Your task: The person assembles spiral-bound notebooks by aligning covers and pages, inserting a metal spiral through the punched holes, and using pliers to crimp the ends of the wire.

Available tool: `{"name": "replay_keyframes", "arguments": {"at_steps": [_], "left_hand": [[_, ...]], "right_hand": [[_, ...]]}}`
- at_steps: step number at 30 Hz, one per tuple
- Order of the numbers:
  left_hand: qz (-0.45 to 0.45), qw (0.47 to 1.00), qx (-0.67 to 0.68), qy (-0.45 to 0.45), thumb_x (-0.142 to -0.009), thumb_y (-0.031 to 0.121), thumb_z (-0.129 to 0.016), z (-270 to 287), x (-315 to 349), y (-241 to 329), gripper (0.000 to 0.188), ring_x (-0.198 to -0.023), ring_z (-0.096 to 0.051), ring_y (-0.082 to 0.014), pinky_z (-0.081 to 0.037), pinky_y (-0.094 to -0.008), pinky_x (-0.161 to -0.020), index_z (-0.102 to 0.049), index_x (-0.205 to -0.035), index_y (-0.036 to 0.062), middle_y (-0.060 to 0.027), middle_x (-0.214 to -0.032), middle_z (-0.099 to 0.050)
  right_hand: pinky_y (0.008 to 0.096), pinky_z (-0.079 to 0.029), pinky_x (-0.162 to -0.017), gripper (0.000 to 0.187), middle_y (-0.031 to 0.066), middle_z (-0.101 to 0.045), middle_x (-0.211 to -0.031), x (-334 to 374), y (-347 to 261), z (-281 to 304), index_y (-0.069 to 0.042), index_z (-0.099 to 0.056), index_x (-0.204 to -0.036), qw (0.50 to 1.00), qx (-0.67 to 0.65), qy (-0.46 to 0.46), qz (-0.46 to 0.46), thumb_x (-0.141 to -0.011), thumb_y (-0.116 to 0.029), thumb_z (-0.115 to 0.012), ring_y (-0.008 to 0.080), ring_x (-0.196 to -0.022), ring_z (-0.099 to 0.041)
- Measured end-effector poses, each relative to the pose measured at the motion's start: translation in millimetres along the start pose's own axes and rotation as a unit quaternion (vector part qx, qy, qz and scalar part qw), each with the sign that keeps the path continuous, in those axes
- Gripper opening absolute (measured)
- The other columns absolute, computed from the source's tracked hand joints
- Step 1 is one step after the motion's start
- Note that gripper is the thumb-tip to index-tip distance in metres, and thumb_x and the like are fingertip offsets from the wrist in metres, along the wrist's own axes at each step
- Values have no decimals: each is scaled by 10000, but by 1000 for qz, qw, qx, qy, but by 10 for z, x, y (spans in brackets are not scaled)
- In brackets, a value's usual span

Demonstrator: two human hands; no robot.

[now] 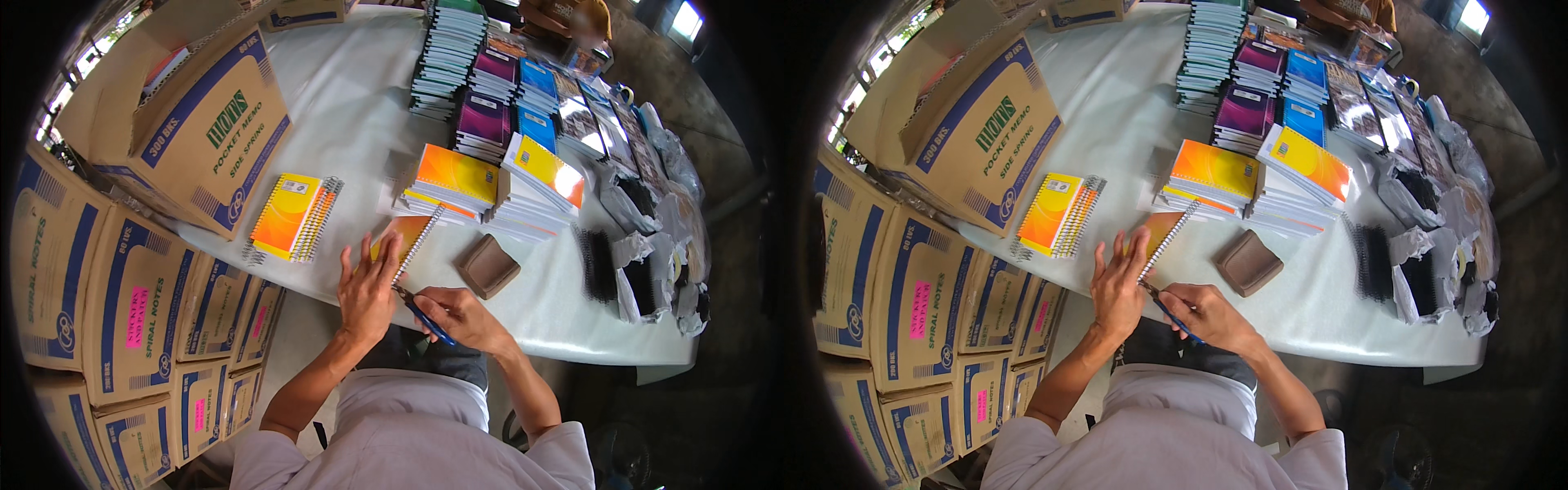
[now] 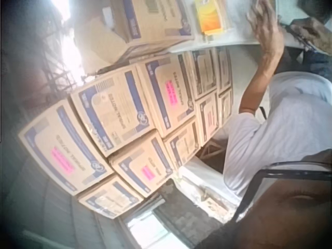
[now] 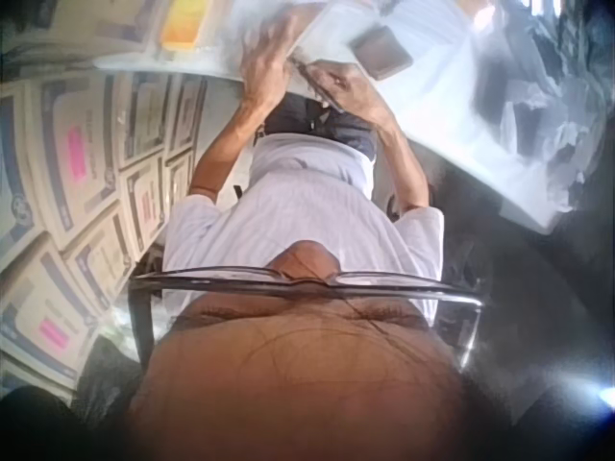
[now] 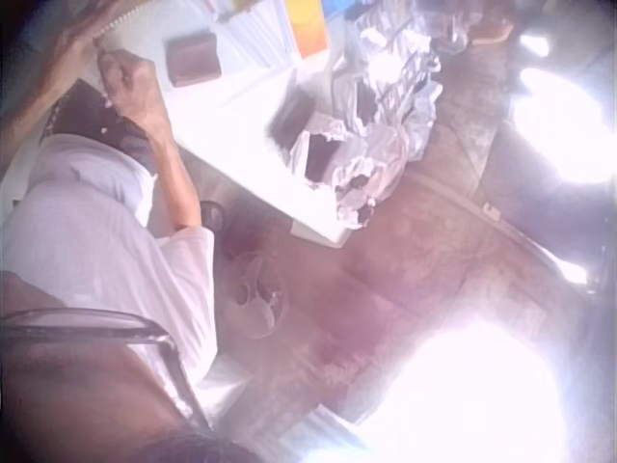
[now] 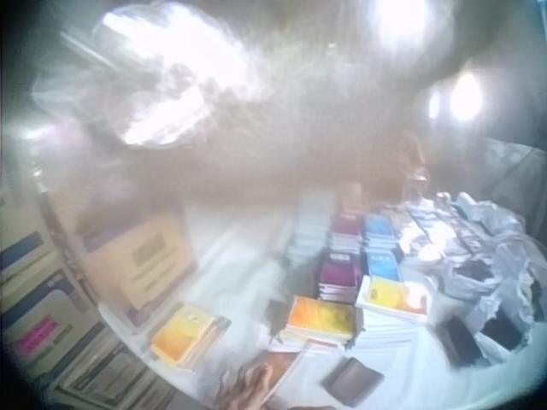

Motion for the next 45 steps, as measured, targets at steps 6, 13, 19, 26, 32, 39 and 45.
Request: {"name": "replay_keyframes", "arguments": {"at_steps": [6, 13, 19, 26, 32, 39, 45], "left_hand": [[-40, 994, -75, 72, -822, 62, -703, 620, -254, -252, 665, -1371, -438, -362, -290, -551, -1113, -467, -1443, 85, -64, -1447, -531], [77, 976, -105, -175, -760, 296, -791, 665, -200, -1528, 841, -1466, -253, -371, -187, -606, -1159, -403, -1494, 161, -47, -1572, -355], [51, 979, -181, -74, -703, 406, -795, 892, -294, -1305, 915, -1479, -136, -450, -150, -661, -1136, -407, -1501, 180, -72, -1614, -264], [-64, 994, -85, 30, -810, 204, -751, 796, -387, -393, 627, -1476, -146, -465, -148, -665, -1127, -551, -1403, 217, -75, -1587, -331], [-34, 999, -14, -2, -868, 118, -681, 525, -170, -583, 528, -1447, -187, -497, -195, -685, -1086, -574, -1380, 190, -107, -1575, -330], [-63, 996, 66, -14, -865, 54, -662, 246, -292, -414, 485, -1475, -142, -469, -167, -654, -1130, -611, -1340, 144, -116, -1565, -346], [-62, 993, 86, -40, -869, 55, -657, 40, -316, -329, 492, -1487, -109, -458, -151, -666, -1131, -609, -1347, 162, -107, -1583, -313]], "right_hand": [[454, -500, -726, 183, 183, -625, -868, 499, -100, 753, 0, -642, -1103, 949, 182, 251, 63, -943, -57, -576, 355, -796, -630], [410, -512, -797, 263, 155, -636, -1063, 1316, 935, 1757, -28, -621, -1174, 776, 505, 366, -92, -923, -107, -636, 346, -980, -620], [383, -537, -845, 175, 123, -654, -1121, 688, 3, 1383, -3, -693, -1014, 789, 412, 429, 153, -840, -14, -692, 324, -1020, -634], [423, -474, -960, 357, 145, -566, -1221, -973, -172, 1013, 26, -601, -1158, 760, 532, 327, 179, -835, -106, -678, 327, -1159, -547], [420, -518, -853, 318, 124, -619, -1114, -1011, -103, 878, -22, -645, -1114, 699, 608, 303, 223, -812, -111, -684, 299, -1060, -605], [392, -540, -720, 219, 84, -705, -904, -1138, -391, 1289, -95, -786, -909, 840, 469, 236, 135, -727, -216, -800, 280, -797, -672], [398, -540, -723, 212, 100, -711, -904, -1172, -427, 1293, -77, -783, -918, 836, 474, 224, 162, -744, -200, -788, 298, -753, -673]]}}
Point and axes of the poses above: each hand's wrist, its own x-axis away from the middle knuckle, its own z-axis out of the back of the hand, y = z × x, the point moved 10 cm from there along -x, towards the middle knuckle
